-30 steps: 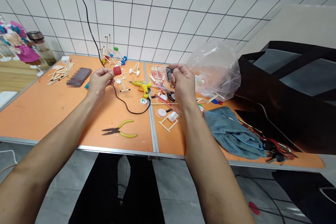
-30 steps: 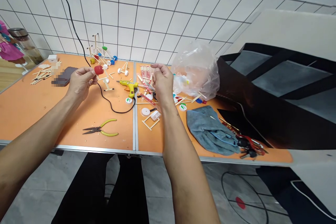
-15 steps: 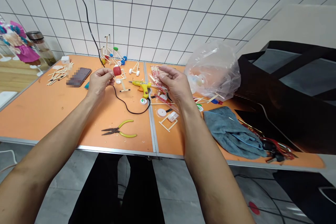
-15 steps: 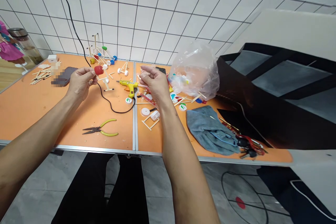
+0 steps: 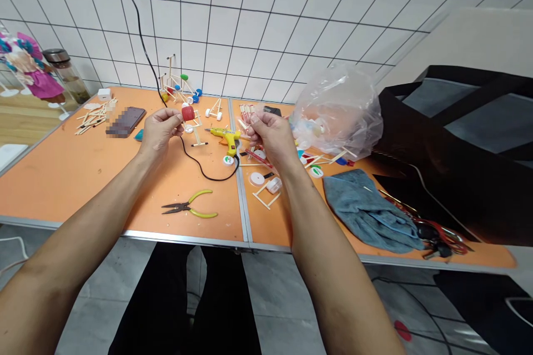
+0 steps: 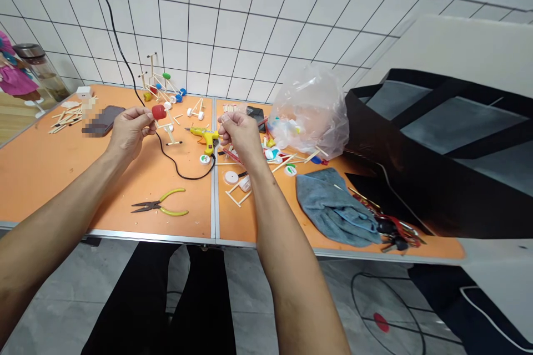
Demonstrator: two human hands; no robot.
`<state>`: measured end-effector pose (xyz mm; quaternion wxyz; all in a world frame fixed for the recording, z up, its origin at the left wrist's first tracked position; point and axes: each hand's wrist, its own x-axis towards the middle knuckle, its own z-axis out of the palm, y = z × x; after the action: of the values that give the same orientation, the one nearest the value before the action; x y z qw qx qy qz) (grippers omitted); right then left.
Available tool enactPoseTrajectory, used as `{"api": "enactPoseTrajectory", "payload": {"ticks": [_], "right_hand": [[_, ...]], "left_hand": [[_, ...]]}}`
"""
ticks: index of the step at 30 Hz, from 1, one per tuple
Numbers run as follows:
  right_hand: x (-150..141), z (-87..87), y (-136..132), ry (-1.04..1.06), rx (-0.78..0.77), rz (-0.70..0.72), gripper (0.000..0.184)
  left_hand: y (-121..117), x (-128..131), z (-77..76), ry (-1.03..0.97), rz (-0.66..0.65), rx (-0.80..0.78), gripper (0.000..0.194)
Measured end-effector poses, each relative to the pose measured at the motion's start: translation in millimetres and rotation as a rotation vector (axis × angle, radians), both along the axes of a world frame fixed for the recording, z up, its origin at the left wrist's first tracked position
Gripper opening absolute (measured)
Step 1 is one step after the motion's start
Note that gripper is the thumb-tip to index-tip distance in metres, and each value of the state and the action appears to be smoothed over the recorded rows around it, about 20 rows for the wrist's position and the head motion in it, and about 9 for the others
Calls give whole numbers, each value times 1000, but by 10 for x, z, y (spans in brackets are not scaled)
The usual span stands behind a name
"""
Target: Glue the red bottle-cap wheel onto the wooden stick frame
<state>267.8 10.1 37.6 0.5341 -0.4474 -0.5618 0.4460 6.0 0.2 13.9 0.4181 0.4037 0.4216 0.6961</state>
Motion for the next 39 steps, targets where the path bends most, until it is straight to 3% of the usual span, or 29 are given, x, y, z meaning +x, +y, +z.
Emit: {"api": "enactPoseTrajectory", "payload": {"ticks": [10, 18, 24, 33, 39], "right_hand": [[-48, -14, 10, -29, 8, -5, 59], [14, -68, 89, 105, 16, 2, 54], [109, 40, 123, 292, -7, -11, 52], [411, 68, 218, 379, 108, -31, 64], [412, 42, 283, 403, 181, -135, 62]], "left_hand": [[-9, 9, -1, 0, -12, -1, 13], [14, 4, -18, 17, -1, -4, 16], [13, -9, -20, 20, -15, -6, 17], [16, 1, -24, 6, -4, -4, 15], [19, -4, -27, 11, -5, -4, 15]]}}
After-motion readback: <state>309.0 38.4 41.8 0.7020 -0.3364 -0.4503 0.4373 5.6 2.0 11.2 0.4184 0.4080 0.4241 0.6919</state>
